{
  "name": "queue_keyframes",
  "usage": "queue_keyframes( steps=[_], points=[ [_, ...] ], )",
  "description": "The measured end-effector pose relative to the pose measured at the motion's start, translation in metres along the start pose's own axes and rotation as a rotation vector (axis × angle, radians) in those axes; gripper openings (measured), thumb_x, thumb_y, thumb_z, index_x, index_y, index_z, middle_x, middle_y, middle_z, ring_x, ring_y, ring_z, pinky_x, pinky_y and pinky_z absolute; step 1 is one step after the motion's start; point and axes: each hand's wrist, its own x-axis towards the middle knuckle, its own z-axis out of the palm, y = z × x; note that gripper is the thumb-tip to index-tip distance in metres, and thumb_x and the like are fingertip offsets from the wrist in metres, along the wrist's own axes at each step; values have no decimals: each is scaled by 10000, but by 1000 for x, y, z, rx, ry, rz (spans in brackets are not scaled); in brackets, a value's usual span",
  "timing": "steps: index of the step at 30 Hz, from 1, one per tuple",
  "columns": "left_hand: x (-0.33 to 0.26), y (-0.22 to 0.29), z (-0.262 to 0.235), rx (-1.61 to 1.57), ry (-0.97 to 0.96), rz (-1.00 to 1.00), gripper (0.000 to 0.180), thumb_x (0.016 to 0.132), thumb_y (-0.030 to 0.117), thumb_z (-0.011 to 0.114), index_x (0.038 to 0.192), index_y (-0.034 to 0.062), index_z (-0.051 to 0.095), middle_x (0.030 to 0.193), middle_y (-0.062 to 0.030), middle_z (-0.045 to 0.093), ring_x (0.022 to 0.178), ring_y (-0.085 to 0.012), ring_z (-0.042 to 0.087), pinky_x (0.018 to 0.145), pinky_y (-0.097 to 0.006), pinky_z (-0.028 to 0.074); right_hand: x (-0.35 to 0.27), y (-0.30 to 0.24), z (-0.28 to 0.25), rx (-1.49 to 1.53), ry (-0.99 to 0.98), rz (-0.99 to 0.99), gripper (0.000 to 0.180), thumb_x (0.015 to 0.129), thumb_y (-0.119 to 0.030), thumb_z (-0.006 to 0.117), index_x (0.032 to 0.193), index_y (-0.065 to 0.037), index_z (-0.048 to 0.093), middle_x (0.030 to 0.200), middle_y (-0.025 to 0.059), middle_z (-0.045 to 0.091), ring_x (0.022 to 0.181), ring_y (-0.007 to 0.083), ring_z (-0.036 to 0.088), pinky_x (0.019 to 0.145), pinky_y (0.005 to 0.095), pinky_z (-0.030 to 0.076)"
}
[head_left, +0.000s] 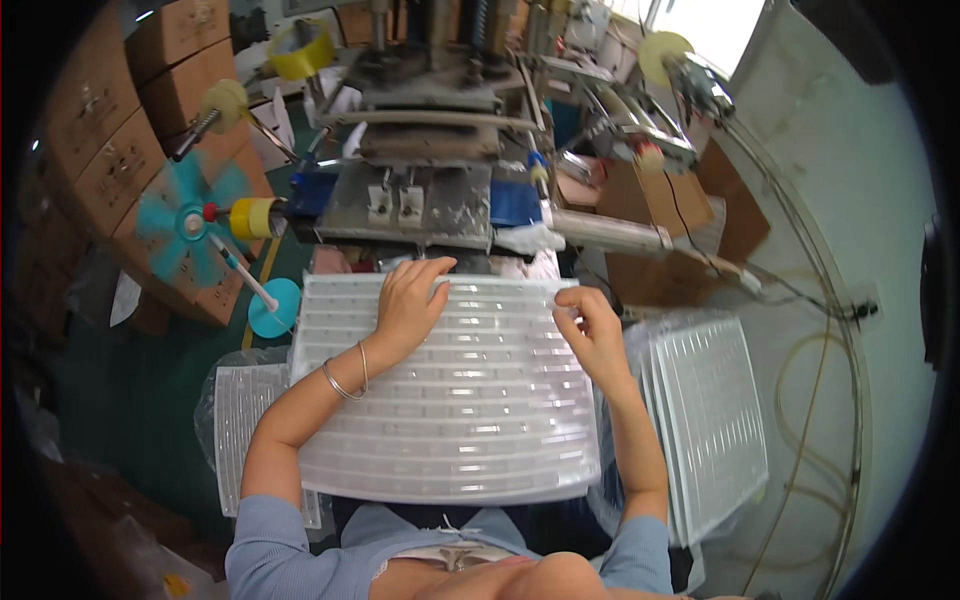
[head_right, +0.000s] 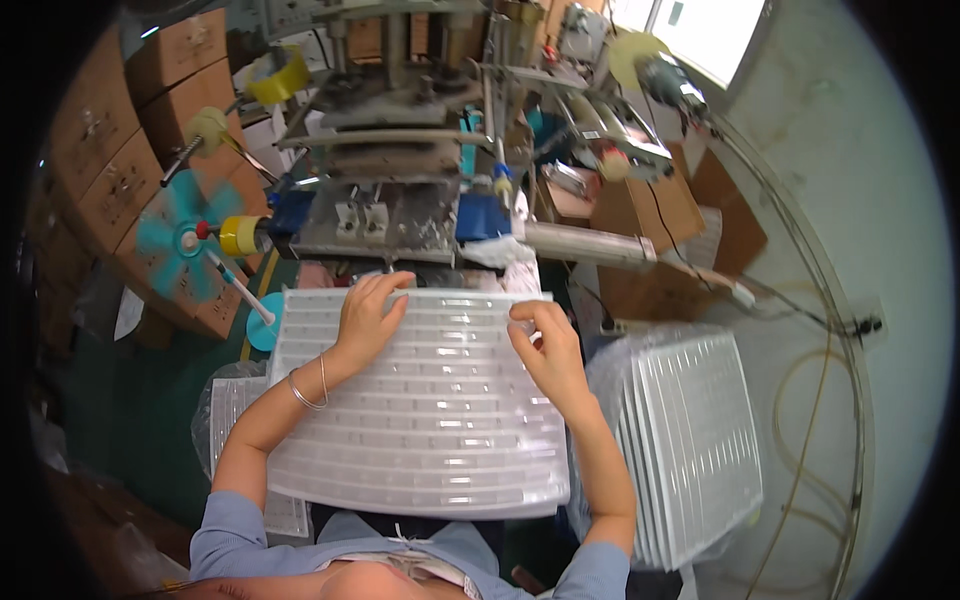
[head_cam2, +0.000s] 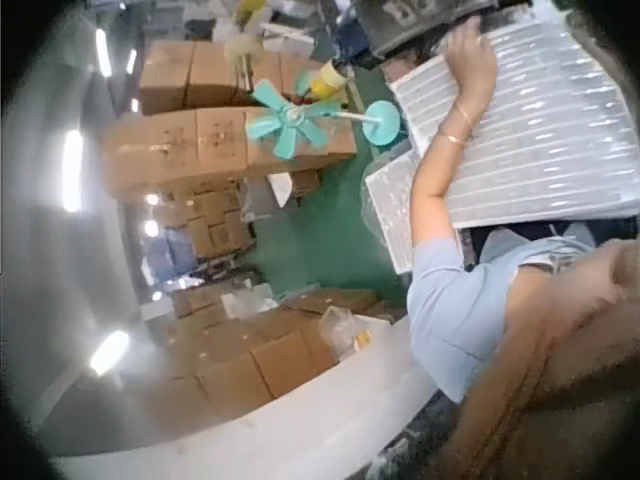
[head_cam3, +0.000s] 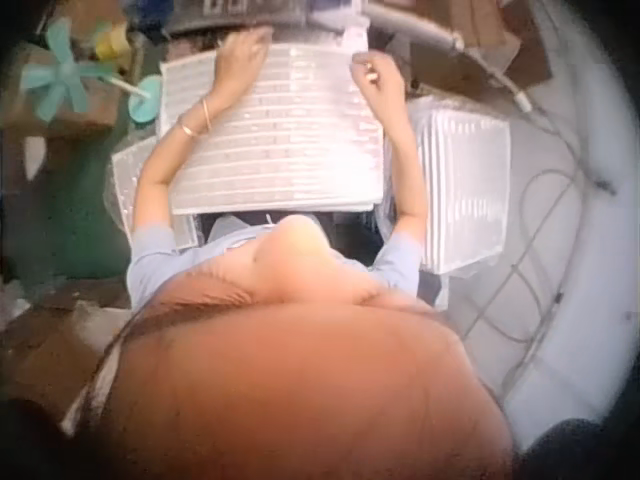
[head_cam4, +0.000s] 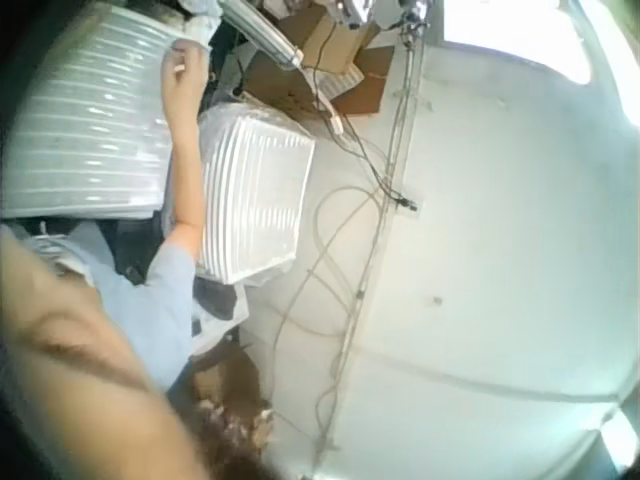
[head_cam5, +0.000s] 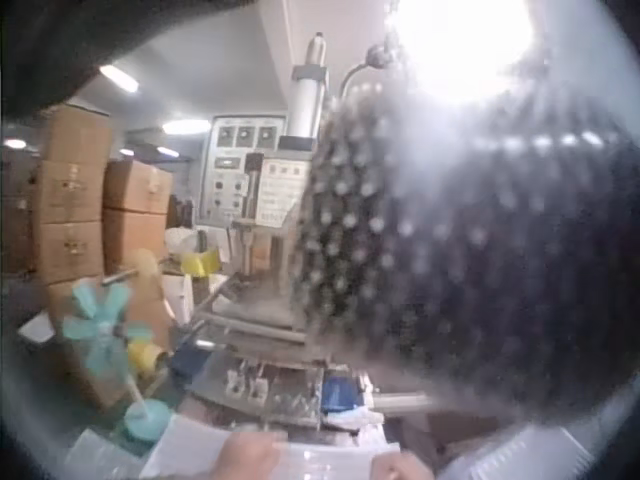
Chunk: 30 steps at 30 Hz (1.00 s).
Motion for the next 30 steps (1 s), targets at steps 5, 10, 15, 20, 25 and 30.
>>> queue_keyframes(
  steps=[5,10,15,20,25,30],
  points=[
    [47,-20,-11,217,259,29,334,794,183,650,1118,109,618,1072,-74,592,1013,-253,504,838,-388,367,35,-7,22,41,13,-31,277,844,-52,615,1120,-68,630,1154,70,591,1006,154,596,731,241,514],
    [95,-46,3,441,302,16,346,812,353,646,1083,138,655,1045,-102,569,1020,-273,472,853,-406,325,76,-3,49,33,60,20,238,848,-57,634,1085,-30,633,1087,106,636,885,185,644,732,296,551],
    [113,-46,8,375,223,79,290,805,357,649,983,131,677,901,-54,591,904,-221,505,815,-395,323,126,-3,80,-90,173,-114,235,845,-77,658,1064,-1,625,1001,124,666,826,187,657,709,298,550],
    [85,-44,-24,99,383,154,199,808,195,667,985,105,655,747,-41,595,730,-213,538,700,-340,389,173,-27,115,-421,243,-467,180,818,-105,663,994,-71,645,959,119,665,796,310,647,657,363,517],
    [43,-30,-38,-159,150,45,291,818,138,656,1100,74,620,841,-80,630,773,-243,574,734,-380,445,189,-17,127,-575,162,-307,212,834,-179,643,1016,-70,646,962,124,663,816,322,639,672,389,508],
    [-15,-9,-12,-290,-222,54,341,802,88,654,1138,73,603,953,-101,646,908,-277,597,834,-385,459,169,0,105,-385,139,-355,398,824,-228,657,1180,-73,571,1120,169,604,1022,375,567,862,413,457]
  ],
)
